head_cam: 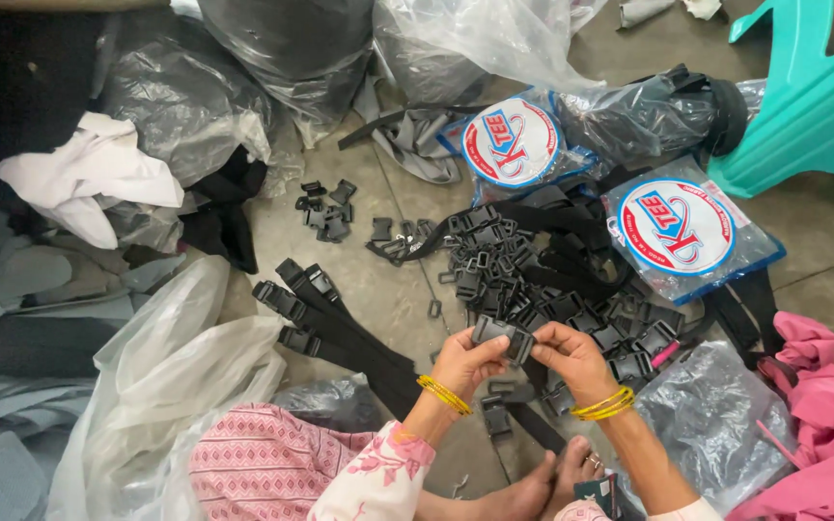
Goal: The person sits on the floor among piles of black webbing straps and plastic buckles, threading the end of each strap through a side-release buckle and slider by hand, then sets the assembled strap aside and picks up the next strap and buckle to repeat the assembly.
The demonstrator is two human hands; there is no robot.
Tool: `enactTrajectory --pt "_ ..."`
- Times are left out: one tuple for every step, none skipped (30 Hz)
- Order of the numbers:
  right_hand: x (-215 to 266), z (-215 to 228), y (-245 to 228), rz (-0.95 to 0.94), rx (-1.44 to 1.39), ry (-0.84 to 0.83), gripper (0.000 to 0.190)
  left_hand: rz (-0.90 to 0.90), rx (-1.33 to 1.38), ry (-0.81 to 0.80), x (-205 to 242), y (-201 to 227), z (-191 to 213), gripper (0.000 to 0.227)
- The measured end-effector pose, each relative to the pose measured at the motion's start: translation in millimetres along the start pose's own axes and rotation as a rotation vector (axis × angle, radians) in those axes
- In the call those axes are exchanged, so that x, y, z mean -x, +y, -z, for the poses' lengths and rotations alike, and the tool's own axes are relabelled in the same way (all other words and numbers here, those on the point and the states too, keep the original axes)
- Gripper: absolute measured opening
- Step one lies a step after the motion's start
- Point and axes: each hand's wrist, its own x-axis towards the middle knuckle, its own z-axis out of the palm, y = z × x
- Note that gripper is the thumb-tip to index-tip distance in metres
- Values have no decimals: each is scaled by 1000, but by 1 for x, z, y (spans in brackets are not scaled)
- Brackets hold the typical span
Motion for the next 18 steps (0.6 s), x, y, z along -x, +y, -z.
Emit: enactTrajectory --pt "0 -2 -6 128 92 -60 4 -4 -18 -7 2 1 0 16" --pt "0 -5 -12 256 183 -119 3 -9 -36 -15 3 3 0 17" --pt "1 -6 -7 248 178 -122 3 -5 -33 -6 6 4 -3 17" --pt "1 -8 -3 153 117 -9 7 27 -19 1 9 6 -5 18" --pt "0 -7 0 61 61 103 11 56 -4 3 9 9 -9 19" --pt "3 -4 6 57 61 100 11 56 -1 7 10 8 -9 19" --pt "3 -3 11 111 56 122 12 79 20 -22 10 9 -9 21" --pt "3 -1 16 166 52 143 15 101 42 -51 10 9 -9 23" --pt "5 0 16 166 50 135 15 95 41 -46 10 7 -6 23" --pt "6 0 15 154 49 108 14 95 27 -51 10 5 -4 23" --pt "8 1 14 141 49 84 14 98 14 -57 9 2 -2 23" --pt "11 -13 -7 139 48 78 14 94 15 -52 7 -2 2 23" --pt "13 -27 -29 114 112 124 16 41 -36 -26 5 -7 5 23" --pt "16 -41 -51 88 177 171 21 -12 -87 2 2 -12 8 23" --pt "18 -51 -67 86 178 164 21 -16 -83 7 -1 -16 9 23" --pt "20 -61 -84 300 497 120 23 -67 -115 29 -3 -21 10 23" --pt "22 -72 -100 518 813 73 24 -118 -149 53 -7 -25 12 24" --pt "21 -76 -103 518 811 65 24 -122 -147 59 -7 -28 13 24"
